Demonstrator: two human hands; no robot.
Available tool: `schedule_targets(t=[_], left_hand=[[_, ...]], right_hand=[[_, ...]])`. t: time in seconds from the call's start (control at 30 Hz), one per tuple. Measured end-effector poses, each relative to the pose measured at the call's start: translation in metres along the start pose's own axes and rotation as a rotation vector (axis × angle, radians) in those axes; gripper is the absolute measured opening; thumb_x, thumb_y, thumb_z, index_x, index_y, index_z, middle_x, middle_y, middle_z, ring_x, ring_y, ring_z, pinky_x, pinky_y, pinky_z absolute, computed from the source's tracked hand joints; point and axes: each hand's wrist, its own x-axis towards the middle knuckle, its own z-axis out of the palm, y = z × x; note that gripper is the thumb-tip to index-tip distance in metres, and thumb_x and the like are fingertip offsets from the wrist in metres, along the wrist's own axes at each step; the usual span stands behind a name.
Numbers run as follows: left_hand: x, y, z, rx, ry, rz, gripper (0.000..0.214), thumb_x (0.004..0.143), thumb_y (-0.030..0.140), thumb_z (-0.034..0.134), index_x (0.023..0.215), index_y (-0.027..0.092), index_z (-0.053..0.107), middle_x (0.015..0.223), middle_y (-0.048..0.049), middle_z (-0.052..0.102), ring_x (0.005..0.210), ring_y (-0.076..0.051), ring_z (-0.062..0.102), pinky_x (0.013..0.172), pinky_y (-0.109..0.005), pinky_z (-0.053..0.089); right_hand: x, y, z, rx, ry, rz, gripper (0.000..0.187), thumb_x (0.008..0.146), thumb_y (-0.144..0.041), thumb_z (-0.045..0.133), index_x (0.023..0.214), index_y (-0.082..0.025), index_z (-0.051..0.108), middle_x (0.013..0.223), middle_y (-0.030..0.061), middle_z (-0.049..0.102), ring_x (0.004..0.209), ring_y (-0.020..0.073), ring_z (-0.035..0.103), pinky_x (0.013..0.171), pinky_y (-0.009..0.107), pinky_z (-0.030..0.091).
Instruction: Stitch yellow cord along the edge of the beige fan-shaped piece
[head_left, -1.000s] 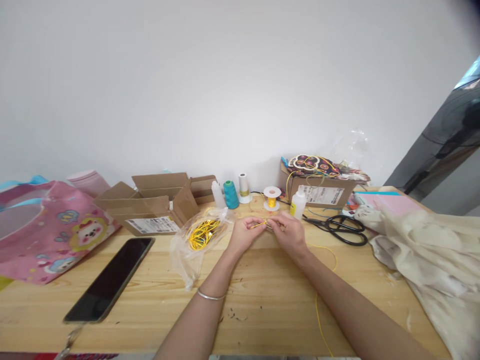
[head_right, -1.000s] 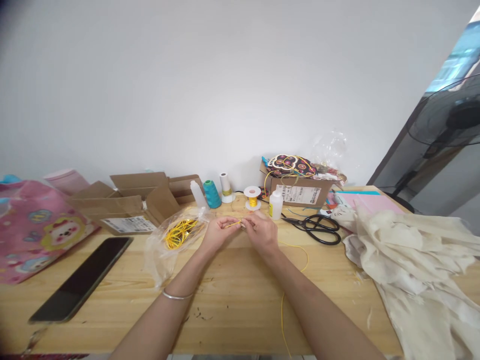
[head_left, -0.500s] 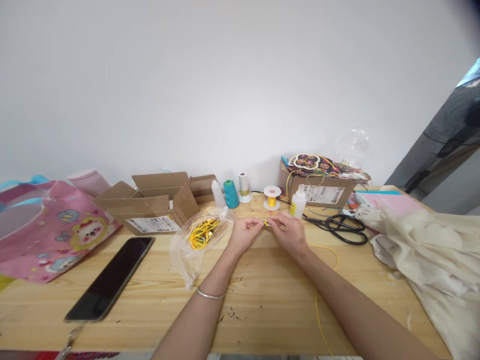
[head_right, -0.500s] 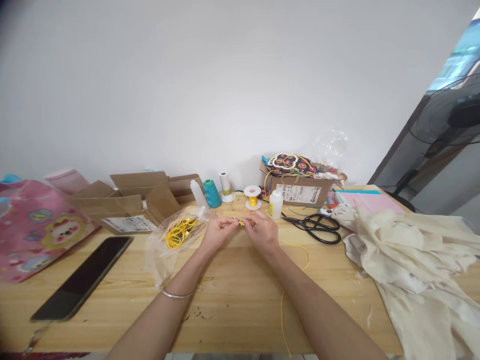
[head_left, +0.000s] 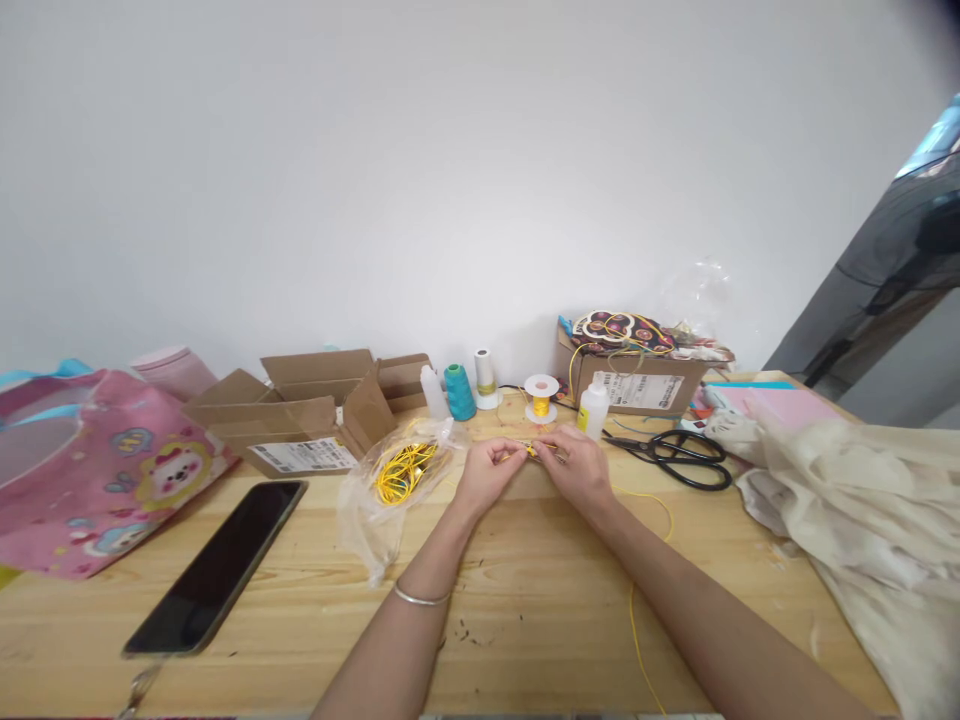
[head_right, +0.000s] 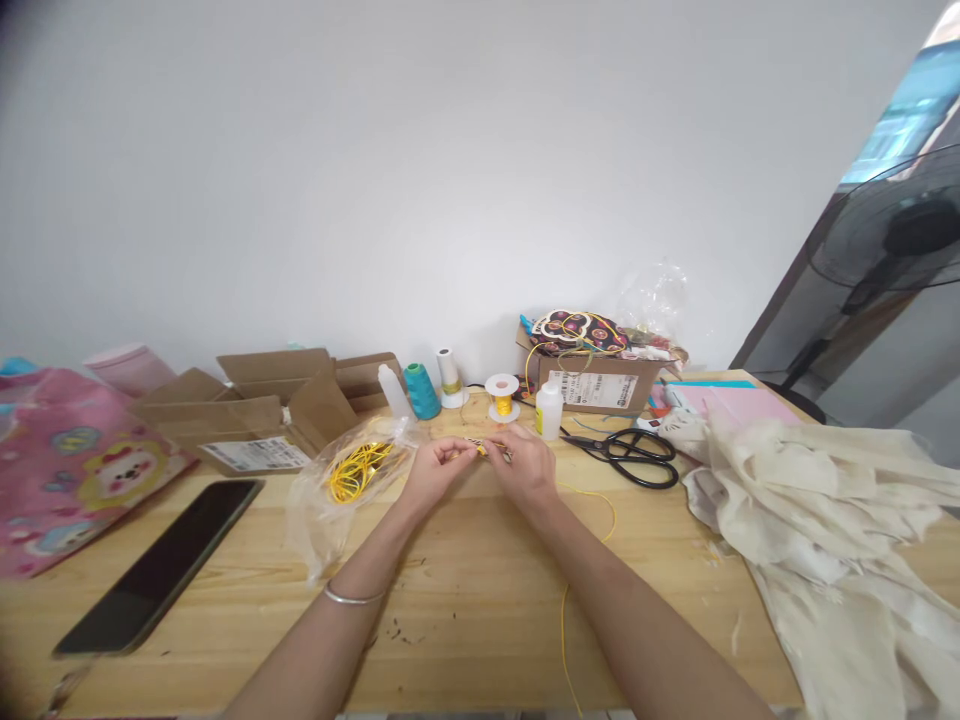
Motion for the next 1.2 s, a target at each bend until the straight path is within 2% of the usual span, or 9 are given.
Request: schedule_targets(t=[0.2,0.47,0.73,0.87,0.97,1.2], left_hand=[[0.002,0.002,0.003,-0.004,0.020,-0.030,0.022,0.058,0.031,0.064,0.068,0.012,0.065,0.054,-0.0017,0.062,0.048,-0.010,0.051,0.045,-0.021,0.038],[0.001,0.008,0.002,-0.134,-0.005,-0.067,0.021,0.055,0.029,0.066,0.068,0.012,0.064,0.067,-0.0050,0.067,0.060,-0.013,0.058,0.060,-0.024,0.045],[0.003,-0.002,0.002,-0.125,-0.008,-0.035,0.023,0.056,0.029,0.066,0.069,0.011,0.064,0.065,-0.0051,0.066,0.057,-0.012,0.056,0.054,-0.022,0.044],[0.002,-0.001,0.003,-0.162,-0.027,-0.056,0.026,0.055,0.031,0.066,0.073,0.011,0.064,0.060,-0.0037,0.064,0.051,-0.010,0.054,0.049,-0.021,0.042],[0.001,0.002,0.002,-0.169,-0.025,-0.054,0.024,0.055,0.029,0.067,0.070,0.011,0.063,0.063,-0.0039,0.065,0.053,-0.010,0.054,0.052,-0.021,0.042],[0.004,-0.002,0.001,-0.075,-0.013,-0.050,0.019,0.056,0.028,0.065,0.066,0.012,0.064,0.055,-0.0011,0.061,0.047,-0.008,0.048,0.046,-0.019,0.038]], right_hand=[[0.001,0.000,-0.001,0.006,0.020,0.008,0.017,0.073,-0.029,0.049,0.074,-0.022,0.064,0.076,0.0023,0.062,0.074,0.0145,0.055,0.062,0.024,0.040],[0.002,0.000,-0.001,0.016,-0.004,-0.060,0.018,0.074,-0.030,0.050,0.076,-0.022,0.065,0.071,0.0029,0.059,0.074,0.0150,0.052,0.061,0.024,0.039],[0.001,-0.002,-0.001,-0.012,0.062,-0.086,0.017,0.075,-0.029,0.050,0.071,-0.021,0.065,0.069,0.0028,0.059,0.072,0.0148,0.051,0.061,0.024,0.038],[0.001,0.002,0.002,0.013,0.063,-0.080,0.018,0.075,-0.030,0.050,0.074,-0.020,0.065,0.069,0.0035,0.059,0.072,0.0150,0.052,0.060,0.024,0.038],[0.000,0.001,0.002,0.008,0.051,-0.081,0.018,0.075,-0.030,0.050,0.074,-0.021,0.065,0.068,0.0036,0.058,0.071,0.0151,0.052,0.059,0.024,0.038],[-0.001,-0.001,0.002,-0.016,0.072,-0.116,0.018,0.076,-0.028,0.049,0.071,-0.021,0.065,0.067,0.0030,0.057,0.069,0.0144,0.050,0.057,0.024,0.036]])
